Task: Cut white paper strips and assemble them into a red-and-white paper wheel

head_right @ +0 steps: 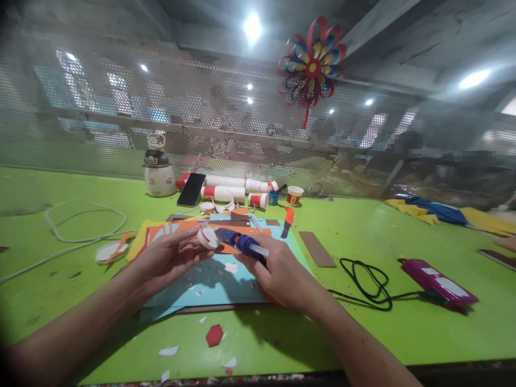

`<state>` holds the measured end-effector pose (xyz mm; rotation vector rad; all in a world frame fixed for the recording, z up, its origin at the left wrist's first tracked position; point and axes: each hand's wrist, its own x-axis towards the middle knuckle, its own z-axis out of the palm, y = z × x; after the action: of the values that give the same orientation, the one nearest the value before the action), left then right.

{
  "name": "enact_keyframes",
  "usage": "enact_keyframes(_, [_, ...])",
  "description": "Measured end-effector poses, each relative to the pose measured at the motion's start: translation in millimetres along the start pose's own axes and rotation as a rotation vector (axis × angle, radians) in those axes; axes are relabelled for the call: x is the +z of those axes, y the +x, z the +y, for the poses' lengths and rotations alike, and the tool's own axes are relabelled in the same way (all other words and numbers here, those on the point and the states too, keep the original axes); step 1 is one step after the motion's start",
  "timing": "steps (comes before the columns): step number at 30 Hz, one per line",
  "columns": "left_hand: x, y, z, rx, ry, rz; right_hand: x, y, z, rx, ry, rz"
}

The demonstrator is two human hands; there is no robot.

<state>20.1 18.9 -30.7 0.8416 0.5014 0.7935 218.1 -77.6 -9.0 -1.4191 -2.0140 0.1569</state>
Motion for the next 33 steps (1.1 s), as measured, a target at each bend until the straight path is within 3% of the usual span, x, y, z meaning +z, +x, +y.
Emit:
enact_keyframes(19, [-0.3,1.5,-0.6,0.009,0.009,0.075,-3.0,2.6,8.0,-0.018,-0.191,0.134])
enact_keyframes(24, [-3.2,1.9,-2.2,0.03,-0.007,0.049,-7.7,11.9,47.5,0.205,-0.433,0.11])
enact_keyframes(29, [-4.5,1.8,-1.2,0.048,0.047,0.063,-15.6,24.8,106.4,0.356,-0.58,0.067])
enact_keyframes(33, [-4.8,2.1,2.2,0.071,0.064,0.062,-13.8,28.3,131.9,0.429,-0.646,-0.026])
